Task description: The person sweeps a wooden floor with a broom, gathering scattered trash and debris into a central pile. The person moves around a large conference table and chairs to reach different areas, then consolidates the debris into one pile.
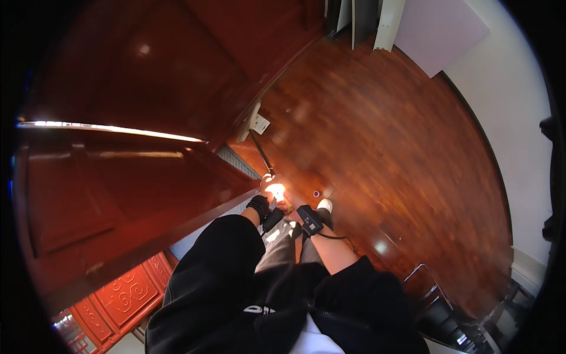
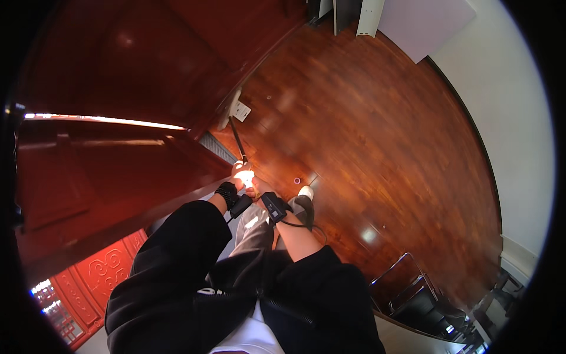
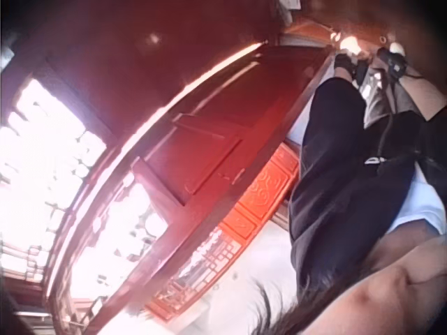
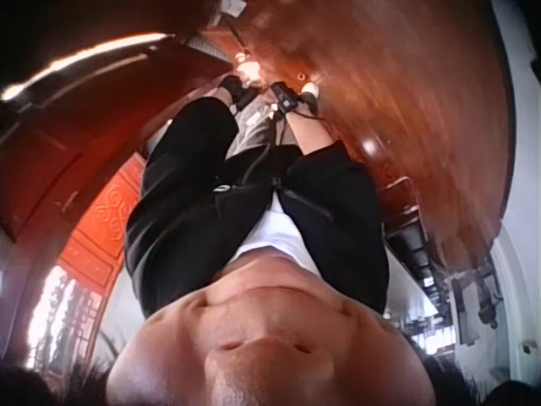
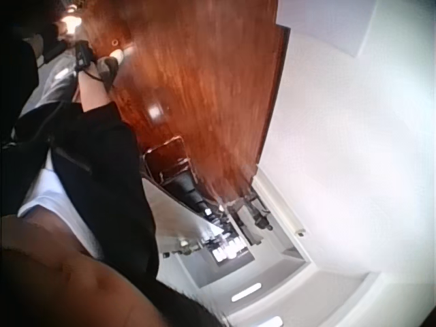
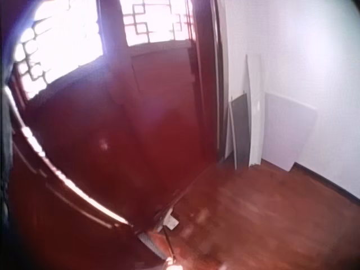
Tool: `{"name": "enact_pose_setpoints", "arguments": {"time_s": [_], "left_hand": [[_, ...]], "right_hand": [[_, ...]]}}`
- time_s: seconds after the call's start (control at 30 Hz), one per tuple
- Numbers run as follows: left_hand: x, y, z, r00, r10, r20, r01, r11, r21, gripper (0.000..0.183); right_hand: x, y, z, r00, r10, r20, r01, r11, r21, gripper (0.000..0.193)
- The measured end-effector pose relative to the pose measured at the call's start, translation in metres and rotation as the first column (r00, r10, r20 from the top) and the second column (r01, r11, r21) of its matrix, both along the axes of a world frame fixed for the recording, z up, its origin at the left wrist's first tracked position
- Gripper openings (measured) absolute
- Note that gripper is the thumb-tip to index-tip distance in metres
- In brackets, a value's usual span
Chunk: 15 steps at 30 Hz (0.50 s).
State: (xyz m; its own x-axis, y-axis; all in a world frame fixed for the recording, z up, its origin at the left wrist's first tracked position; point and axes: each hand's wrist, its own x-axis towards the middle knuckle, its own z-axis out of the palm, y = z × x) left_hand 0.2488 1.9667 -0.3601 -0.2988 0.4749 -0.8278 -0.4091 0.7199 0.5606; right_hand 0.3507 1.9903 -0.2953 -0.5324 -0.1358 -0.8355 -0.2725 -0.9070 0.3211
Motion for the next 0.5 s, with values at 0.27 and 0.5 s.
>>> {"name": "enact_pose_setpoints", "arguments": {"time_s": [0.27,0.5], "left_hand": [[0.034,-0.037,0.007,0.843,-0.529,-0.097,0.523,0.849,-0.08,0.019],[0.117,-0.1,0.072,0.88,-0.475,0.019,0.472,0.87,-0.141,0.029]], "right_hand": [[0.042,-0.045,0.023,0.999,0.006,-0.05,-0.004,0.999,0.034,0.018],[0.1,-0.099,0.117,0.993,-0.095,0.064,0.096,0.995,-0.027,0.018]]}}
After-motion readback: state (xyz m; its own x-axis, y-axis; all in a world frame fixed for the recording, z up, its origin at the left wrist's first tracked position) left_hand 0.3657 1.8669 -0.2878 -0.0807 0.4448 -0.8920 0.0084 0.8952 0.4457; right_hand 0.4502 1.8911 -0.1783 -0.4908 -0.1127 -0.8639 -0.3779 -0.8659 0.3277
